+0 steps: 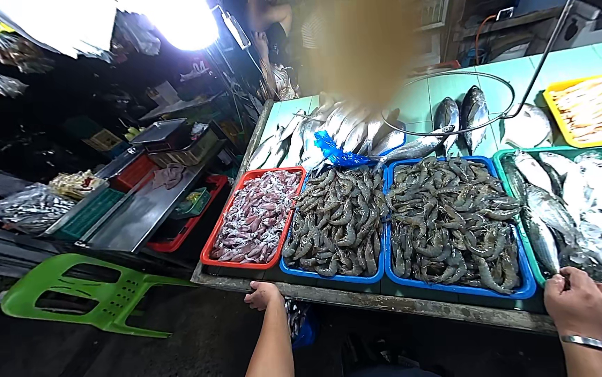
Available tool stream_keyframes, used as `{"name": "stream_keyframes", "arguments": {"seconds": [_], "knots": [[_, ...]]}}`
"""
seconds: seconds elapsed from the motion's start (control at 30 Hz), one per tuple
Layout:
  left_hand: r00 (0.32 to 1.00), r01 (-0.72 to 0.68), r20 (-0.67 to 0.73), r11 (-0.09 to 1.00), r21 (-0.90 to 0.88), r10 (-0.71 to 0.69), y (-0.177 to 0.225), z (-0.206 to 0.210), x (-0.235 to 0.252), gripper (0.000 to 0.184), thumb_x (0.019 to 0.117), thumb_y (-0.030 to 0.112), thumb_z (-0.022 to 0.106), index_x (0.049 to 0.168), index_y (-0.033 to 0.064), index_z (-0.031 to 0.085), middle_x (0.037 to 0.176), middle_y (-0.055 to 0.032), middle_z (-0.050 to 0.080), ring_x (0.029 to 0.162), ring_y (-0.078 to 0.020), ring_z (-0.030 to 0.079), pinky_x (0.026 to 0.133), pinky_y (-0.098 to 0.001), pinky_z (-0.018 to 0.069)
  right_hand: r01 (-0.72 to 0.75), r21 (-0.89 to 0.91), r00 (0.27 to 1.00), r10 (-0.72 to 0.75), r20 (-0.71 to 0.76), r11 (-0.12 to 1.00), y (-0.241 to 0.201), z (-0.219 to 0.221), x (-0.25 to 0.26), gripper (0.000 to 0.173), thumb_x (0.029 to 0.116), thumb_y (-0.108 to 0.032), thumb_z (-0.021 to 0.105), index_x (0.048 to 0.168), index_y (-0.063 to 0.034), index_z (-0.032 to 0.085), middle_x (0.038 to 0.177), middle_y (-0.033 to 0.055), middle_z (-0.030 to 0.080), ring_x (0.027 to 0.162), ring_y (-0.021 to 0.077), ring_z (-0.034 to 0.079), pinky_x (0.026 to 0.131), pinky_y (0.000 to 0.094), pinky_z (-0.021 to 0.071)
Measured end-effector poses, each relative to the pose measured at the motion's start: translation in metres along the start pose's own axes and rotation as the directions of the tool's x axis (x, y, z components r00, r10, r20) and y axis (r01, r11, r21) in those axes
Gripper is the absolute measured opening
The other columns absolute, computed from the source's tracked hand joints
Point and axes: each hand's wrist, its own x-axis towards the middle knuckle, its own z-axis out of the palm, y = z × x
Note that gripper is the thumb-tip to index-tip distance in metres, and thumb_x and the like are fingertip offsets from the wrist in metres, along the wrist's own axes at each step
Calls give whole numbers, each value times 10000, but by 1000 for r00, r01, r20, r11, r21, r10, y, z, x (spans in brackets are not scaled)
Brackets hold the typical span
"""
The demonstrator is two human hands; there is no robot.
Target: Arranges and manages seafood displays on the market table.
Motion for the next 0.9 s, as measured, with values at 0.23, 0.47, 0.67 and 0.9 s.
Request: {"name": "stream_keyframes", "arguments": {"seconds": [0.23,0.47,0.67,0.9], "knots": [[1000,4,-2,1000,2,-4,-1,1,1,660,1073,508,394,1503,8,432,1448,-287,521,1314,-413,549,1015,-521,497,-4,0,1000,4,-1,1000,-1,-1,0,445,996,-334,380,1127,-52,698,1091,192,728,1102,426,638,1081,628,337],[1000,6,-5,1000,-3,-6,0,0,0,658,1075,508,390,1504,11,430,1449,-284,522,1321,-410,546,1018,-520,496,-6,-2,1000,6,2,1000,-2,-1,0,438,998,-323,385,1131,-49,699,1095,193,729,1095,432,639,1081,631,336],[1000,-5,-5,1000,18,5,0,1,1,658,1076,503,387,1497,-1,437,1446,-289,522,1315,-418,546,1012,-530,496,0,7,1000,0,4,1000,-3,-3,0,455,1002,-333,379,1144,-40,697,1115,198,726,1106,437,636,1084,639,334],[1000,2,0,1000,14,-2,2,-2,-3,652,1077,504,383,1501,12,438,1455,-282,517,1318,-410,544,1017,-521,492,4,2,1000,-4,4,1000,-3,-4,-1,453,1007,-328,372,1141,-38,694,1105,197,726,1103,437,636,1078,633,342]]}}
